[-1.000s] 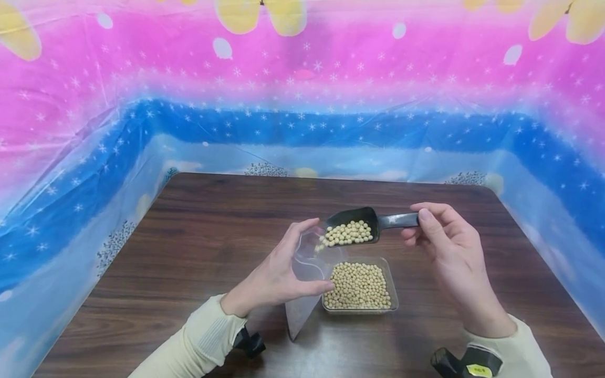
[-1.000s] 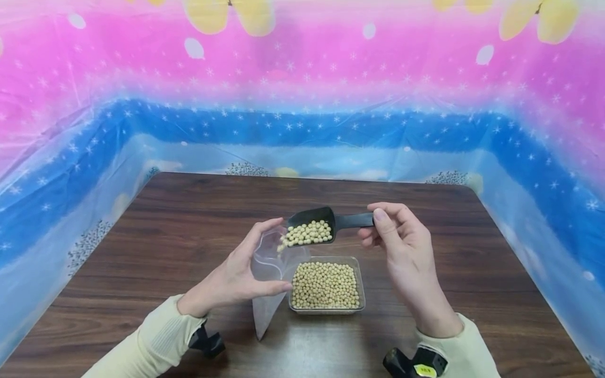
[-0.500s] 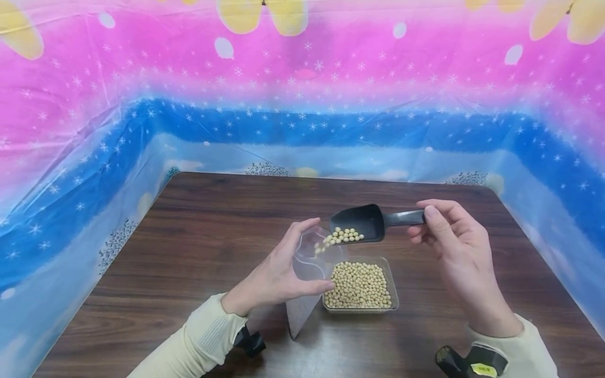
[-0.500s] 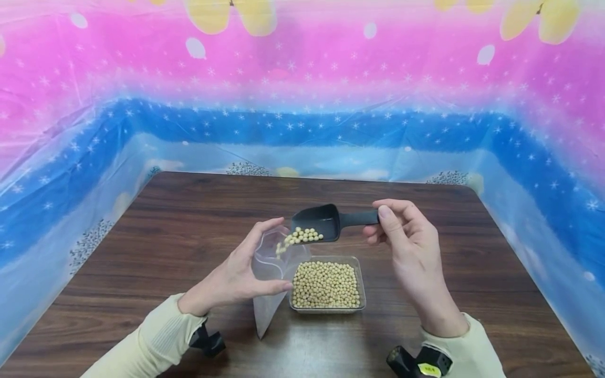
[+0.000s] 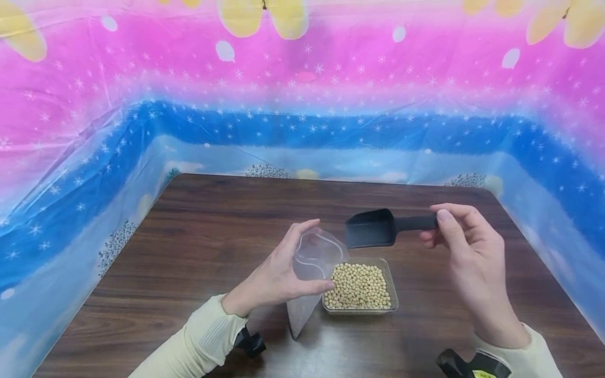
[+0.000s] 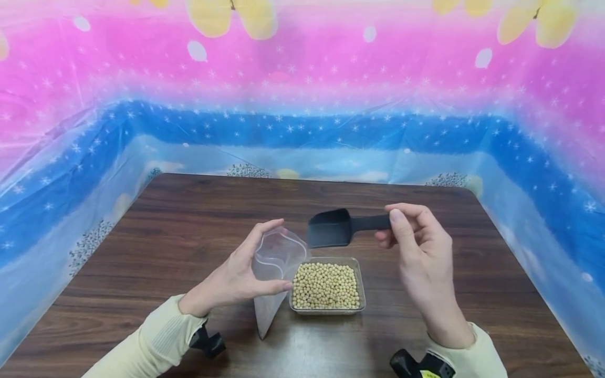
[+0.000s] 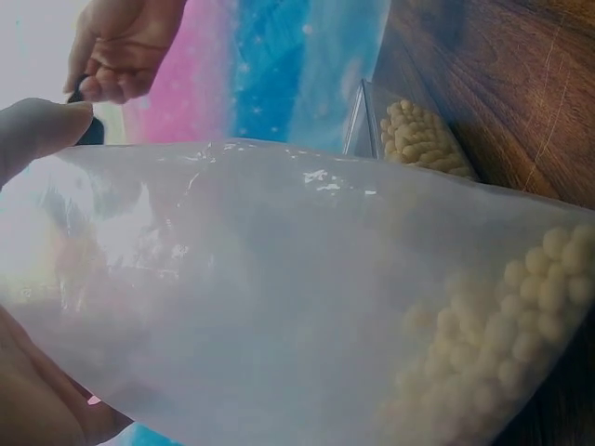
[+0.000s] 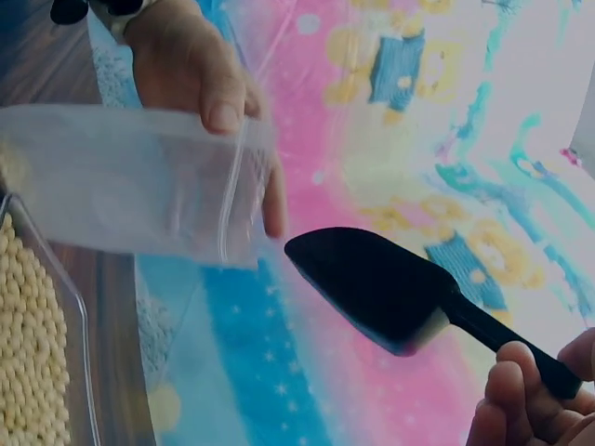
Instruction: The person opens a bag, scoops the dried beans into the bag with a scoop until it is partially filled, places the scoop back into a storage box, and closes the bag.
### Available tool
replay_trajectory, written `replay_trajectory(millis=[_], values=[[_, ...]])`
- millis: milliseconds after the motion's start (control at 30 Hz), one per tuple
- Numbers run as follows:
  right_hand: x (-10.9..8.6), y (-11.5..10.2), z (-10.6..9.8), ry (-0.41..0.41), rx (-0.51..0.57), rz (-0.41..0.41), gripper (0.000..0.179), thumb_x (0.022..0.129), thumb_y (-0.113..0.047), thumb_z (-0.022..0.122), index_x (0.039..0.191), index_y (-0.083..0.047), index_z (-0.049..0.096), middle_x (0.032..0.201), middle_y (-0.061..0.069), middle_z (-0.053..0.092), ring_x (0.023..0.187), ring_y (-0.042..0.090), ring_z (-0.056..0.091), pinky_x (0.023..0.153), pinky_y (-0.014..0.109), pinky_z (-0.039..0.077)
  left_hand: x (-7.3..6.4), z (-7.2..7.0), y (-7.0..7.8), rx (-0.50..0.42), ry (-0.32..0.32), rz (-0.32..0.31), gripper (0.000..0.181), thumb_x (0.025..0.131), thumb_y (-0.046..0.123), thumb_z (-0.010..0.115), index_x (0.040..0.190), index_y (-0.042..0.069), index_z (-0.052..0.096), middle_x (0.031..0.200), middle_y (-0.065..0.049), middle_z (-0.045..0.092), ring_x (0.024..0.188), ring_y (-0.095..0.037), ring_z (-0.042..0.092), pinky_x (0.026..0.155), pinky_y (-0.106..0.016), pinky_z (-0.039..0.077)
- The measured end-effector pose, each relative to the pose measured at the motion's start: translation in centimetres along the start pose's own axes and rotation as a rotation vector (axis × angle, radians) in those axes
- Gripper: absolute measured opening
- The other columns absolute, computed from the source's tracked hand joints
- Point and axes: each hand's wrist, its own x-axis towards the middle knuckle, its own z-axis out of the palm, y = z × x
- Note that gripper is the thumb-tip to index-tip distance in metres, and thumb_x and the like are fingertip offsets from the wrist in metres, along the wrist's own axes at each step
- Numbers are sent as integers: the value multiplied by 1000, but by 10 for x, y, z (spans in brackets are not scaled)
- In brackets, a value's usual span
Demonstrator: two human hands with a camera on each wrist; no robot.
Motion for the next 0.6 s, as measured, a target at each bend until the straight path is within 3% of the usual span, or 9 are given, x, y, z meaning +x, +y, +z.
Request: replay_trajectory(millis=[100, 167, 267, 333, 433, 600], values=[[-2, 6, -11, 56, -105, 31, 26, 99, -17, 56, 110, 6, 61, 75, 10, 68, 66, 13, 65, 64, 20, 54, -1, 0, -1, -1, -1, -10, 98, 73, 38, 85, 149, 25, 26, 135, 3, 43, 118, -15, 49, 96, -38, 46], [-5, 11, -19, 49, -246, 49, 25, 100, -19, 55, 111, 2, 62, 76, 7, 68, 68, 11, 65, 64, 18, 53, -1, 0, -2, -4, -1, -16, 98, 73, 38, 85, 149, 25, 26, 135, 4, 43, 117, -15, 50, 95, -37, 47], [-11, 19, -28, -69, -485, 72, 26, 101, -25, 52, 113, -4, 62, 80, 4, 68, 72, 10, 64, 63, 20, 52, -2, 1, -3, -12, -1, -14, 97, 73, 37, 86, 149, 25, 26, 135, 3, 43, 116, -16, 51, 95, -37, 47], [-15, 24, -31, -184, -582, 91, 26, 101, -29, 52, 114, -8, 61, 82, 5, 68, 75, 11, 63, 63, 22, 51, -1, 1, -3, -17, -2, -8, 97, 73, 36, 85, 149, 25, 26, 135, 3, 43, 117, -16, 50, 95, -38, 47], [-19, 27, -31, -320, -646, 129, 27, 101, -35, 51, 114, -14, 61, 86, 2, 66, 78, 13, 63, 64, 26, 50, 0, 2, -3, -26, -3, 5, 97, 73, 35, 85, 149, 25, 26, 136, 2, 43, 118, -16, 50, 96, -39, 46], [-23, 29, -27, -436, -668, 206, 33, 101, -42, 47, 117, -16, 60, 88, -3, 68, 86, 13, 65, 72, 28, 50, 2, 3, -2, -43, -4, 33, 97, 73, 32, 86, 149, 25, 26, 135, 1, 44, 119, -18, 50, 95, -39, 47]])
